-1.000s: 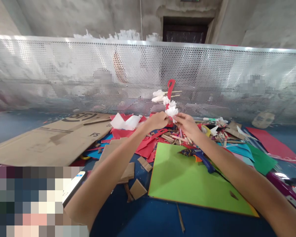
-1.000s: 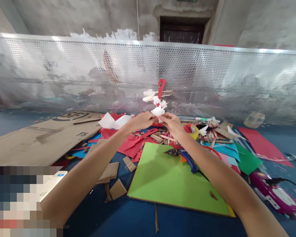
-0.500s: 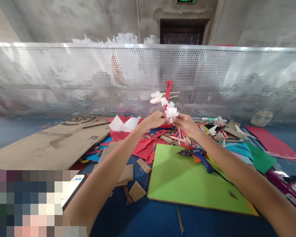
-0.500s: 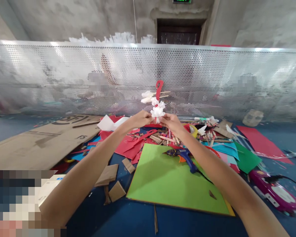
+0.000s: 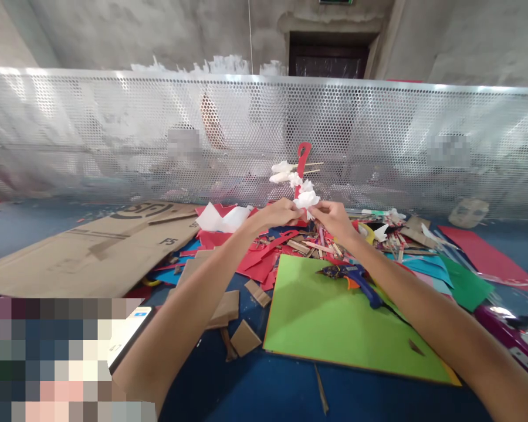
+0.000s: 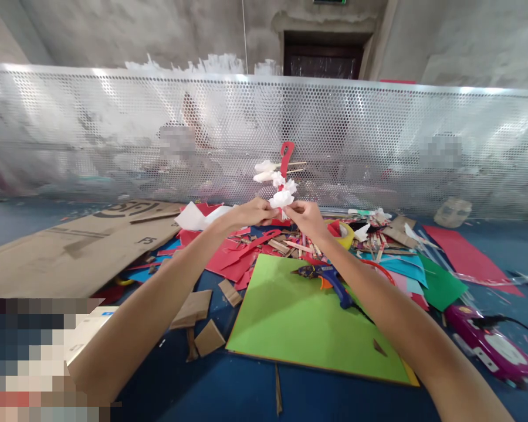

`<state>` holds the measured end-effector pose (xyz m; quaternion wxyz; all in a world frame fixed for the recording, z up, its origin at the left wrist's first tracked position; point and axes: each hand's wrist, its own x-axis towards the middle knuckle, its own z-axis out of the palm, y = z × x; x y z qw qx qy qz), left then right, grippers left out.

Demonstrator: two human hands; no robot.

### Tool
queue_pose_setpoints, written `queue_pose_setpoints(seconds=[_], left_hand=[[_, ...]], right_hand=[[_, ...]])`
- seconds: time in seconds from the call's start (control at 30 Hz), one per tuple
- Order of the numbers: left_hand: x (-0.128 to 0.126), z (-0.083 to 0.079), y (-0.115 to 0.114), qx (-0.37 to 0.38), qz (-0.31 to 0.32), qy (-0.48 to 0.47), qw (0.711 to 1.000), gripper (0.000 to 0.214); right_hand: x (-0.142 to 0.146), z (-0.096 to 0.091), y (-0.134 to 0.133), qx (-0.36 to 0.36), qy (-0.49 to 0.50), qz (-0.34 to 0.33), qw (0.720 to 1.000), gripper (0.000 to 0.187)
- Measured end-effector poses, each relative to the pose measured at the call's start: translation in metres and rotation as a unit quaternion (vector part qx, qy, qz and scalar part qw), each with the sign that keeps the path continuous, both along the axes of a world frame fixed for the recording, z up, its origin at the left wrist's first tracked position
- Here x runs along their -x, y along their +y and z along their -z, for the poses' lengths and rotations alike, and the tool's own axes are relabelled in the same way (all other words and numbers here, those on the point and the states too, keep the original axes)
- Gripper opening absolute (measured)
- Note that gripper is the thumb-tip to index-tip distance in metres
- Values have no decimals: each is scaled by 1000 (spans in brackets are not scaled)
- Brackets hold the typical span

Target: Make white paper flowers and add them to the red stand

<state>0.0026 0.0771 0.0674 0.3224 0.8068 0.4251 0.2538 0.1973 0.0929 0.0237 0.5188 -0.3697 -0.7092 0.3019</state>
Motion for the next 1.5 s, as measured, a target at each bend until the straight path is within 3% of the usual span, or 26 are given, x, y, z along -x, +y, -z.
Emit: queue_pose_setpoints(seconds=[0.17, 0.3, 0.43, 0.6, 0.73, 0.9, 1.0, 1.13, 1.3, 1.5], left_hand=[[-8, 4, -3, 42, 68, -50, 996, 35], [-18, 8, -2, -58, 77, -6, 995, 36], [-25, 12, 1, -177, 26, 61, 982, 27], [-27, 18, 3, -223, -29, 106, 969, 26], [-24, 17, 0, -252, -50, 108, 960, 28], [-12, 11, 2, -264, -15, 108, 958, 26], [-6, 7, 5, -250, 21, 118, 961, 27], [-1, 0, 2, -219, 60, 113, 967, 30], [3, -6, -3, -167, 121, 105, 973, 26], [7, -5, -1, -95, 124, 88, 984, 31]], right_hand=[[-6, 0, 2, -110, -28, 106, 988, 25], [-13, -2, 1, -183, -87, 145, 969, 22], [-19, -3, 0, -252, -157, 147, 944, 15], [-21, -7, -1, -284, -194, 151, 927, 16], [-23, -12, 0, -238, -168, 106, 951, 27], [-25, -10, 11, -91, -74, -6, 993, 39], [-24, -4, 17, -1, 1, -82, 997, 40], [-24, 1, 18, 62, 37, -141, 987, 38], [-26, 2, 15, 106, 48, -169, 979, 33], [-20, 1, 13, 91, 17, -128, 987, 40]])
